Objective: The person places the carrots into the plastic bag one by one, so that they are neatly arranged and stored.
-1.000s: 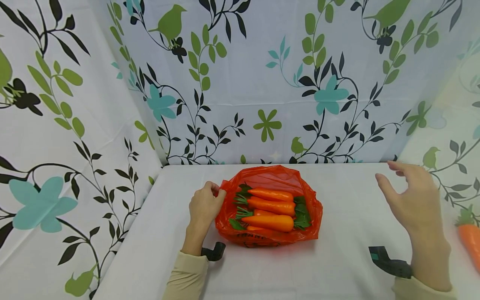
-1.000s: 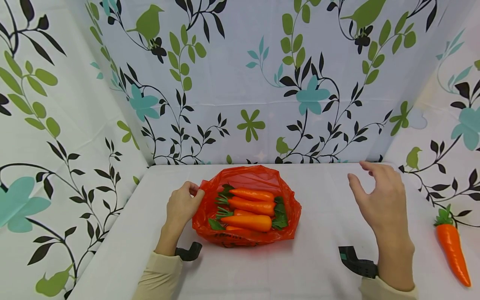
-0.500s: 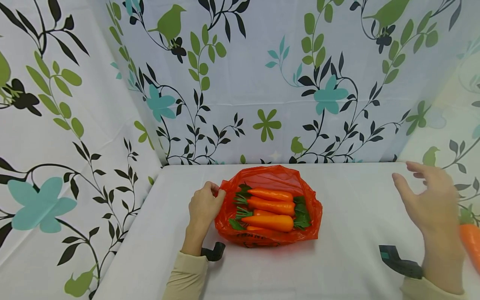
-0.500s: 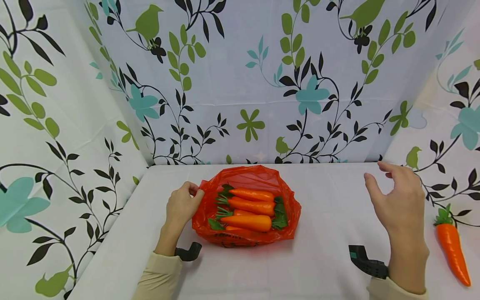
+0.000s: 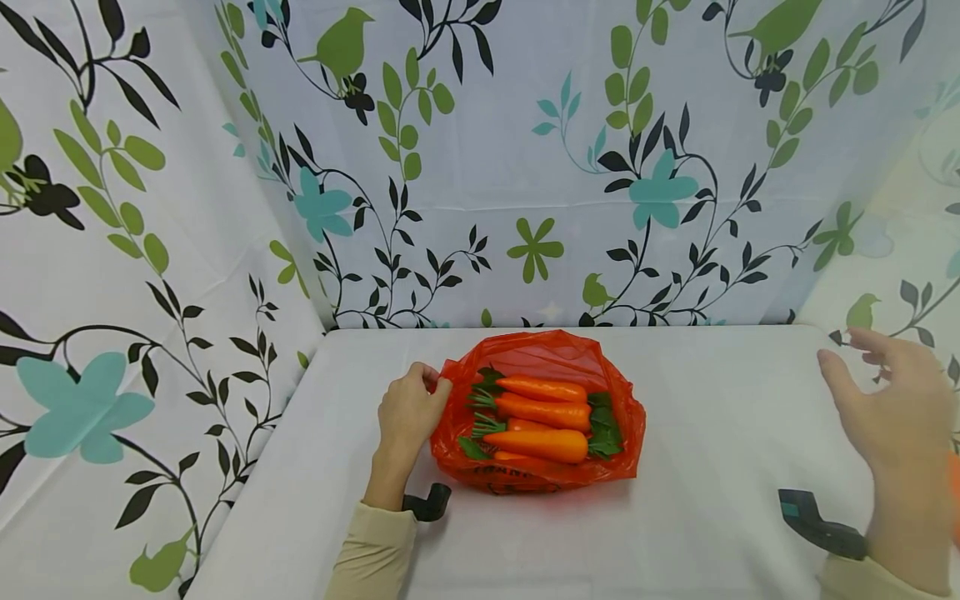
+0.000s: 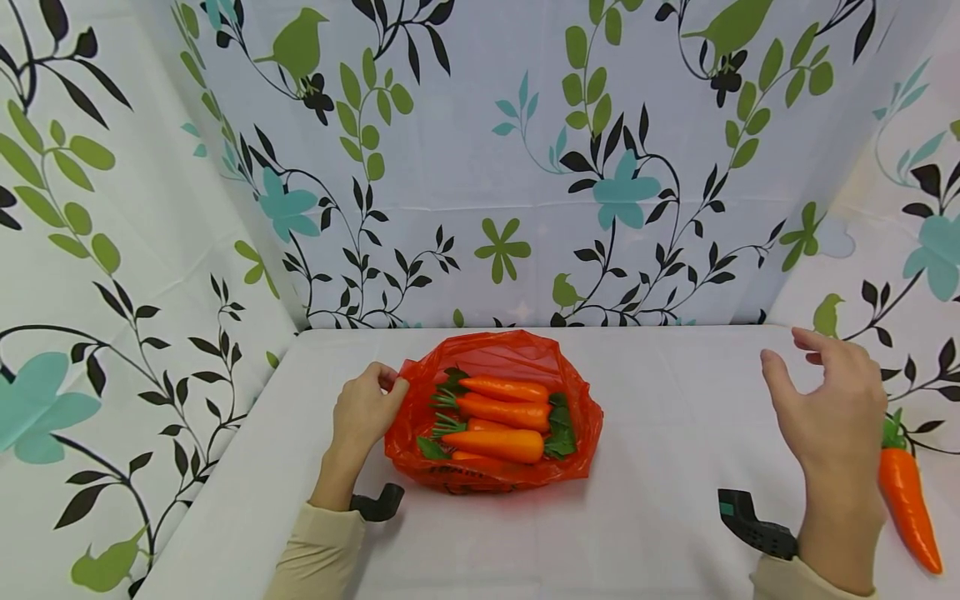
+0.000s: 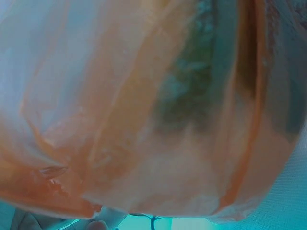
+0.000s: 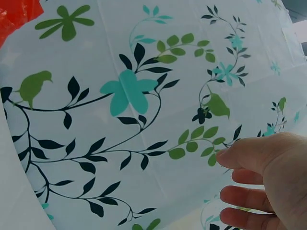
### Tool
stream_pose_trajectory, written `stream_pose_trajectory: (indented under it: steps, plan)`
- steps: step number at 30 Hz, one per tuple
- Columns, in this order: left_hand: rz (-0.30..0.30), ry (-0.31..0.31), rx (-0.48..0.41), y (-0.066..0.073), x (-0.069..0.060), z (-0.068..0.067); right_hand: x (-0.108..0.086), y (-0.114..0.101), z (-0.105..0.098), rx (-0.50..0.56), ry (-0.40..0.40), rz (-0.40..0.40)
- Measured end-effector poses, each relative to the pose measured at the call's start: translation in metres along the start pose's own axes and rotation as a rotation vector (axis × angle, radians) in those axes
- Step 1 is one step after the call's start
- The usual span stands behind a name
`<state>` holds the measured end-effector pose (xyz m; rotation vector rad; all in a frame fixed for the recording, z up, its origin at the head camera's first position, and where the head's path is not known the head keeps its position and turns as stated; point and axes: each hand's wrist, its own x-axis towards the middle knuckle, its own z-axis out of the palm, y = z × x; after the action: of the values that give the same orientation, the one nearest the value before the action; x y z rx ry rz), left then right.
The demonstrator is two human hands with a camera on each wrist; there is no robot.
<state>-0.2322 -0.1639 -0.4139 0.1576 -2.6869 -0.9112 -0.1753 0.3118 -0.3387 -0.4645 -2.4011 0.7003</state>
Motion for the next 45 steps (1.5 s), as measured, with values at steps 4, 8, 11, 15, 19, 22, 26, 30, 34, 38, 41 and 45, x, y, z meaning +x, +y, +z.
stream_pose_trajectory:
  steps: [4,8,11,15,19,22,26,30,34,38,41,45]
  plan:
    - [-0.001,-0.004,0.003,0.001,0.000,0.000,0.000,0.004,-0.003,0.002,-0.022,0.032]
    - [-0.001,-0.007,0.000,0.001,-0.001,-0.001,0.002,0.010,-0.002,-0.024,-0.018,0.032]
    - [-0.003,-0.008,-0.004,0.001,-0.001,-0.001,0.005,0.015,-0.002,-0.049,-0.012,0.049]
    - [-0.004,-0.011,-0.003,0.002,0.000,-0.001,0.007,0.021,-0.003,-0.037,-0.011,0.097]
    - [-0.004,-0.012,-0.005,0.002,0.000,-0.001,0.007,0.028,-0.002,0.000,0.023,0.118]
    - [-0.009,-0.014,-0.005,0.002,0.000,-0.001,0.008,0.034,-0.001,0.028,0.067,0.113]
    - [-0.017,-0.016,-0.003,0.002,0.001,0.000,0.009,0.042,0.001,0.055,0.114,0.118]
    - [-0.015,-0.015,-0.002,0.002,0.001,0.000,0.009,0.050,0.005,0.079,0.139,0.144]
    - [-0.012,-0.013,-0.003,0.002,0.000,0.000,0.009,0.056,0.007,0.088,0.153,0.181]
    - [-0.011,-0.012,-0.004,0.002,0.000,-0.001,0.010,0.059,0.006,0.087,0.140,0.215]
    - [-0.009,-0.011,-0.003,0.002,0.000,-0.001,0.012,0.063,0.006,0.080,0.101,0.255]
    - [-0.006,-0.009,0.000,0.002,0.000,-0.001,0.013,0.070,0.006,0.066,0.061,0.309]
